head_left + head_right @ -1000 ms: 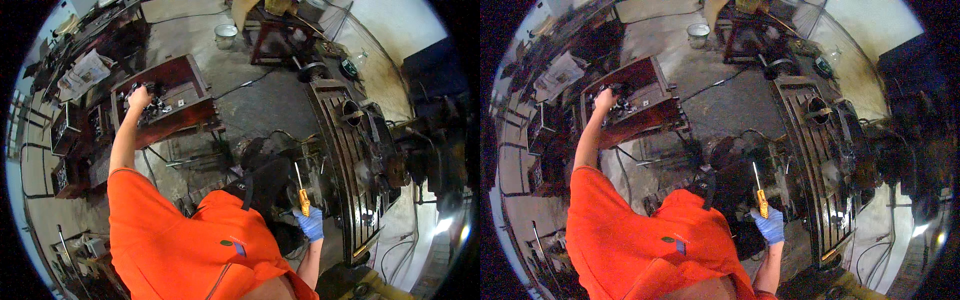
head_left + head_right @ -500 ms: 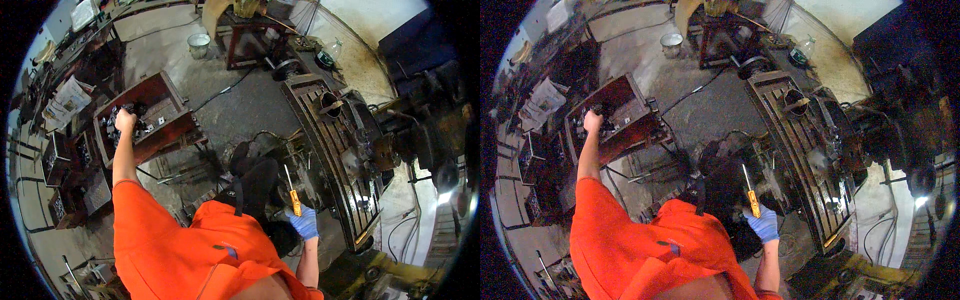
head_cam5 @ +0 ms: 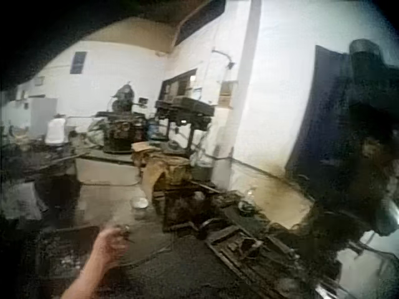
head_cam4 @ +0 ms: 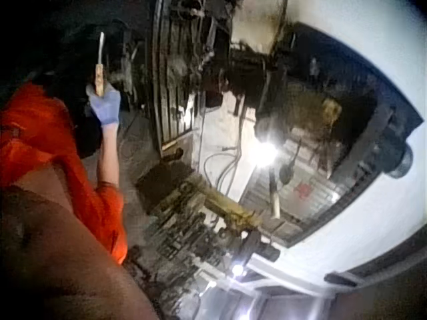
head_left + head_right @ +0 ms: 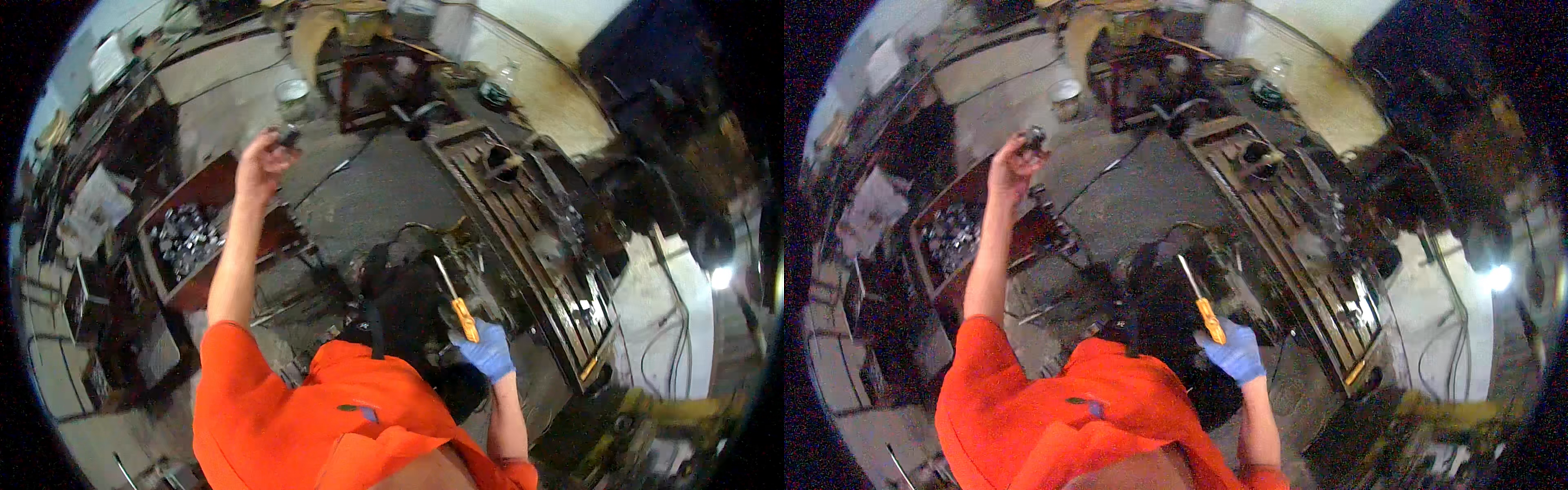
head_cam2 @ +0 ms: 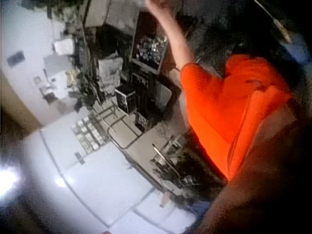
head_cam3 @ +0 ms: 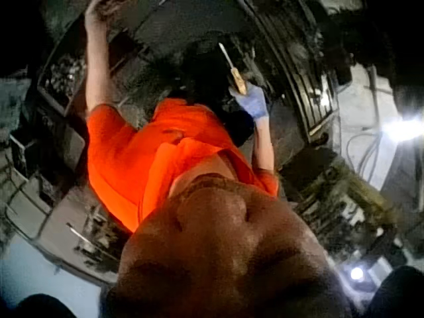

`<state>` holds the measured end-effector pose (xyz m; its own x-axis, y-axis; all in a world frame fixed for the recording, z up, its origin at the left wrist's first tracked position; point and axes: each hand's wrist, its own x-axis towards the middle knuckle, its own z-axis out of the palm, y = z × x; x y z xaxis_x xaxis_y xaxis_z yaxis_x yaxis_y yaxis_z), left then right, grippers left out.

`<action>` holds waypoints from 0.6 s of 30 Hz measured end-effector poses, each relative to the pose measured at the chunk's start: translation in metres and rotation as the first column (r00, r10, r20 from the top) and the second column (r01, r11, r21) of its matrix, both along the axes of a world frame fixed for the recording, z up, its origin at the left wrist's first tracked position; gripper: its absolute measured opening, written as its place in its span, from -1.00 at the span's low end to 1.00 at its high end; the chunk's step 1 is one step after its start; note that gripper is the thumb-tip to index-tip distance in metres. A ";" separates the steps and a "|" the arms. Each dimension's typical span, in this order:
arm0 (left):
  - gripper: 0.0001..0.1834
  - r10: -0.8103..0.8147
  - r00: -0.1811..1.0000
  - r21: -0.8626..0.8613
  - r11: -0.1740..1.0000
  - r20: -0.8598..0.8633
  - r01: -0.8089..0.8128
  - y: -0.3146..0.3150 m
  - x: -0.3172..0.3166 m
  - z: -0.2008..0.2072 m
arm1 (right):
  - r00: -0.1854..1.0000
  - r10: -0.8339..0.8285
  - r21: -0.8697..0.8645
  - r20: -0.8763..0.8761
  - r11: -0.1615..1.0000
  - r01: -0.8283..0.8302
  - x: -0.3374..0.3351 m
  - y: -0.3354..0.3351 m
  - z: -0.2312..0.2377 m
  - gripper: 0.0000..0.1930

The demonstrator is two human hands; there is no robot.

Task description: The person is deburring metal parts using a hand-held tool. They pick up individual metal pieces from a container, place them on the table of a milling machine, and use the tool to clean the edges before returning the parts to a different bin.

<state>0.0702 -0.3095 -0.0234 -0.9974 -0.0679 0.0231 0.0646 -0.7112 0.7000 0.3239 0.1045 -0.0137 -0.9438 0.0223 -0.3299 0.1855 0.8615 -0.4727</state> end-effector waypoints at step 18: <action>-0.70 -0.799 0.601 -0.875 0.276 0.021 0.398 0.432 0.055 -0.025 | 0.909 -0.416 0.133 0.026 0.903 0.410 0.072 0.111 0.039 -0.47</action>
<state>0.1252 0.1220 -0.0483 -0.6101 0.7908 0.0495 0.2410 0.1257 0.9623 0.3963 0.2158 0.0255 -0.8225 0.4493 -0.3488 0.5589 0.7523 -0.3488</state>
